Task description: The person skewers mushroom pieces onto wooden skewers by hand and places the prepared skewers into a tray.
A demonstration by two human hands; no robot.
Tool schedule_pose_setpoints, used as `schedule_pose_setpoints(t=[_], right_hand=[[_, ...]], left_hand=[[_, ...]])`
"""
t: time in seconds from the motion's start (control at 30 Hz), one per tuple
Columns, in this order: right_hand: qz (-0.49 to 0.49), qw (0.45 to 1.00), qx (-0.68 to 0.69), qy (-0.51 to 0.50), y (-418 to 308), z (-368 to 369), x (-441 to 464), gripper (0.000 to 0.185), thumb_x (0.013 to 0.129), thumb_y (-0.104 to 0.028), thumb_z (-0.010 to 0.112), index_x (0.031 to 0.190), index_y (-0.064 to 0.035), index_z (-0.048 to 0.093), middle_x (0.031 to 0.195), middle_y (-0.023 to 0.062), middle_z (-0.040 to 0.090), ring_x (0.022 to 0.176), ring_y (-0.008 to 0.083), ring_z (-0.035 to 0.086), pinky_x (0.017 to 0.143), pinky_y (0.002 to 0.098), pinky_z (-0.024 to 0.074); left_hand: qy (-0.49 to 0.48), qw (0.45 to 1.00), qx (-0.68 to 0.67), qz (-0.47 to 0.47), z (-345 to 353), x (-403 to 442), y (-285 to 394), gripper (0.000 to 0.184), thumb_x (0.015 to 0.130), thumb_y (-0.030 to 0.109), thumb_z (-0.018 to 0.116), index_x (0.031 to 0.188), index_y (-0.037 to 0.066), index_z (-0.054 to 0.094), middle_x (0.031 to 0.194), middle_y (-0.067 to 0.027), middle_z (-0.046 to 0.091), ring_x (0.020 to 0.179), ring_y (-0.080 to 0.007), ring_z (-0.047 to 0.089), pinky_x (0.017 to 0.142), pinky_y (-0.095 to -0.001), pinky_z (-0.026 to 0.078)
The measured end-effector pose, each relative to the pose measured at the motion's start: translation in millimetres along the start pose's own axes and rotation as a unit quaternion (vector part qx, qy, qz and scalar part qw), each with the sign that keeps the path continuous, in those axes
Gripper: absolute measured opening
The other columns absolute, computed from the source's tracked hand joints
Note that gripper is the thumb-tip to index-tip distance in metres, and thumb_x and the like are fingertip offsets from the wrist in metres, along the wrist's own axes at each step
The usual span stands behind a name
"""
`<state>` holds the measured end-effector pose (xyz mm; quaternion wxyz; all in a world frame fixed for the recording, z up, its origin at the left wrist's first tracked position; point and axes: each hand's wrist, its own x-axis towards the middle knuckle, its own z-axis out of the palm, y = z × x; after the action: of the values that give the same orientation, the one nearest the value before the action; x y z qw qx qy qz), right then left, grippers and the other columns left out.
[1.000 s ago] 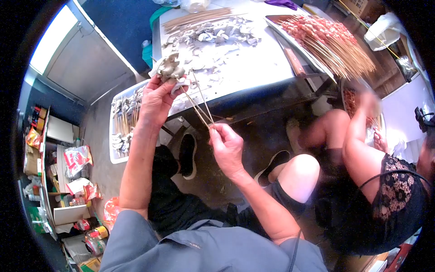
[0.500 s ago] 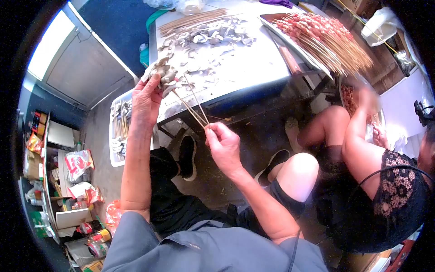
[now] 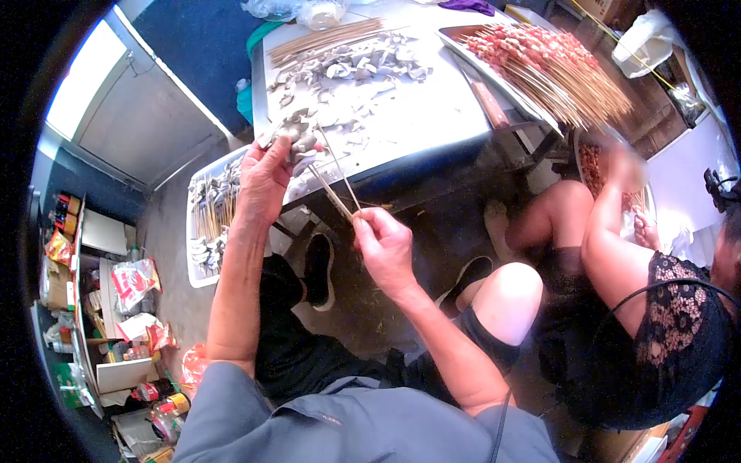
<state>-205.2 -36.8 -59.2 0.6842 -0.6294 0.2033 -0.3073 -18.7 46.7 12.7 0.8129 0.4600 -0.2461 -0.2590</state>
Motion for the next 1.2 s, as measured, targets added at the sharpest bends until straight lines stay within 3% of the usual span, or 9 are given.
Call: schedule_pose_setpoints(t=[0.23, 0.53, 0.93, 1.0, 1.2], right_hand=[[-0.009, 1.0, -0.017, 0.004, 3, 0, 3, 0.008, 0.093, -0.007, 0.063, 0.096, -0.0004, 0.067, 0.067, -0.0016, 0.061, 0.058, 0.0038, 0.055, 0.052, 0.0206, 0.0432], [-0.033, 0.997, -0.071, -0.013, 8, -6, 4, 0.007, 0.092, -0.005, 0.063, 0.095, 0.0003, 0.067, 0.065, -0.001, 0.061, 0.057, 0.004, 0.054, 0.051, 0.0216, 0.0415], [-0.052, 0.997, -0.049, 0.027, 16, 0, 0, 0.007, 0.091, -0.003, 0.064, 0.096, -0.0009, 0.068, 0.064, -0.0027, 0.058, 0.055, 0.0032, 0.051, 0.049, 0.021, 0.039], [-0.036, 0.998, -0.037, 0.028, 12, 0, 1, 0.006, 0.091, -0.004, 0.064, 0.096, -0.0009, 0.068, 0.065, -0.0029, 0.058, 0.056, 0.0034, 0.051, 0.049, 0.0209, 0.0392], [0.008, 1.0, 0.002, 0.024, 5, -2, 5, 0.007, 0.092, -0.004, 0.064, 0.096, -0.0004, 0.068, 0.066, -0.0024, 0.059, 0.058, 0.0031, 0.052, 0.051, 0.0211, 0.0396]], left_hand=[[0.067, 0.997, 0.012, 0.045, -11, 6, -6, 0.017, 0.099, 0.019, 0.057, 0.109, 0.005, 0.058, 0.095, -0.0076, 0.07, 0.085, -0.0182, 0.071, 0.074, -0.033, 0.061], [0.035, 0.997, 0.058, 0.034, -17, 5, 1, 0.013, 0.097, 0.014, 0.062, 0.104, 0.004, 0.063, 0.087, -0.0027, 0.069, 0.073, -0.0079, 0.064, 0.065, -0.0212, 0.052], [0.027, 0.998, 0.053, -0.011, -4, -4, -23, 0.011, 0.094, 0.011, 0.065, 0.102, 0.004, 0.063, 0.085, -0.0016, 0.067, 0.071, -0.0069, 0.063, 0.061, -0.0198, 0.05], [0.027, 0.998, 0.06, -0.018, 5, -8, -27, 0.01, 0.093, 0.01, 0.065, 0.101, 0.004, 0.063, 0.084, -0.0022, 0.067, 0.069, -0.0066, 0.062, 0.056, -0.0176, 0.048], [0.022, 0.999, 0.033, -0.018, 13, -7, -25, 0.01, 0.093, 0.01, 0.066, 0.101, 0.005, 0.063, 0.084, -0.0018, 0.067, 0.068, -0.0056, 0.062, 0.057, -0.0177, 0.049]])
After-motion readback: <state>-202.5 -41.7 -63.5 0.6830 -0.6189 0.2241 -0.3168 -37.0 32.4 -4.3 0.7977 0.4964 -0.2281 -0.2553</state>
